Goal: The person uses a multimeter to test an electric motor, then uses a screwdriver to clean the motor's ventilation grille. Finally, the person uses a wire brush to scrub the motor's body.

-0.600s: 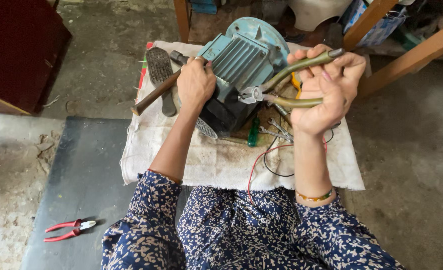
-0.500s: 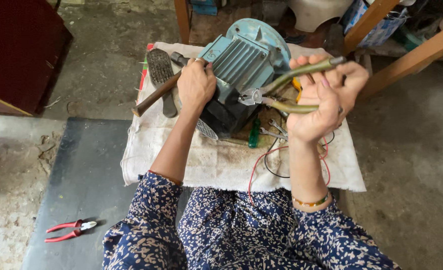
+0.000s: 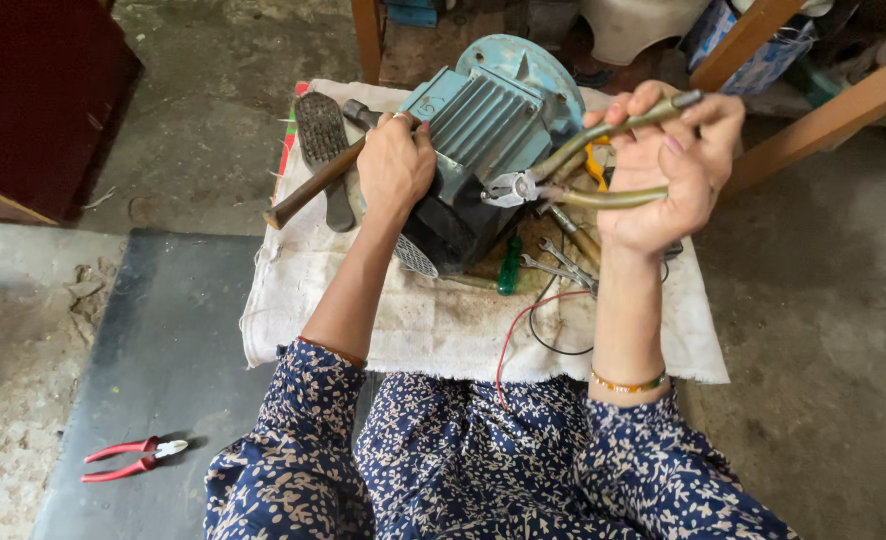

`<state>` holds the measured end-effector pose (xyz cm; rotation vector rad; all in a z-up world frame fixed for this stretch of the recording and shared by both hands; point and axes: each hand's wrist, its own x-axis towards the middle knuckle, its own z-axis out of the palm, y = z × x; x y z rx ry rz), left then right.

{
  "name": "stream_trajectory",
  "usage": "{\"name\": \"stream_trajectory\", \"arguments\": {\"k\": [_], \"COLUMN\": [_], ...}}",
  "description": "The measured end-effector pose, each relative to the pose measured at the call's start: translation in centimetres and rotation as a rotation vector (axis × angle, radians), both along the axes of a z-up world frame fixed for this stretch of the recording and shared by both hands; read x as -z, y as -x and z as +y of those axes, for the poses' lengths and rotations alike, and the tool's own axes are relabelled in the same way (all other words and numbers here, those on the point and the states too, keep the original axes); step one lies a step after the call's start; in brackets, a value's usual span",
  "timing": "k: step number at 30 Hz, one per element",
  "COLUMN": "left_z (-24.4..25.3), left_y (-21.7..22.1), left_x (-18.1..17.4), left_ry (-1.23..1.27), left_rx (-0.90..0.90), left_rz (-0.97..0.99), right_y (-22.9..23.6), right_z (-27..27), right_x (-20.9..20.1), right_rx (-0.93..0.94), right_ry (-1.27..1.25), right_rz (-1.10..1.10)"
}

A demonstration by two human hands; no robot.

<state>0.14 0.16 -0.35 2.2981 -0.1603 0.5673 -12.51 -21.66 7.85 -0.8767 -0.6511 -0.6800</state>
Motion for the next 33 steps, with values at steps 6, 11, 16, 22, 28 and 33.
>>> {"name": "stream_trajectory", "arguments": {"k": [6,11,16,22,28,33], "left_z": [-0.1,-0.2,-0.1,-0.3,-0.3,-0.1], "left_y": [0.1,0.0,0.0,-0.2,-0.2,-0.7], "left_x": [-0.1,0.1,0.1,0.6,0.4,0.8], "left_ry": [-0.001,-0.028,-0.024,-0.031,0.004,-0.003], "left_rx": [0.001,0.000,-0.009,-0.025,-0.022,-0.037], "left_rz": [-0.016,-0.039,-0.040,-0.052,-0.070,-0.046], "right_y": [0.5,0.6,-0.2,-0.5,0.6,3.5], "right_z": [-0.1,-0.2,0.2,1.1,1.0,-2.0], "right_x": [-0.9,-1.4,-1.3,0.6,0.8,0.8], "right_rx": [-0.074,-0.086,-0.061,0.227,0.248,0.345], "right_ry": [0.154,0.233,0.120,-0.198,-0.238,-0.059], "right_rz": [-0.064,-0.046,-0.018,0.107,0.105,0.079]}}
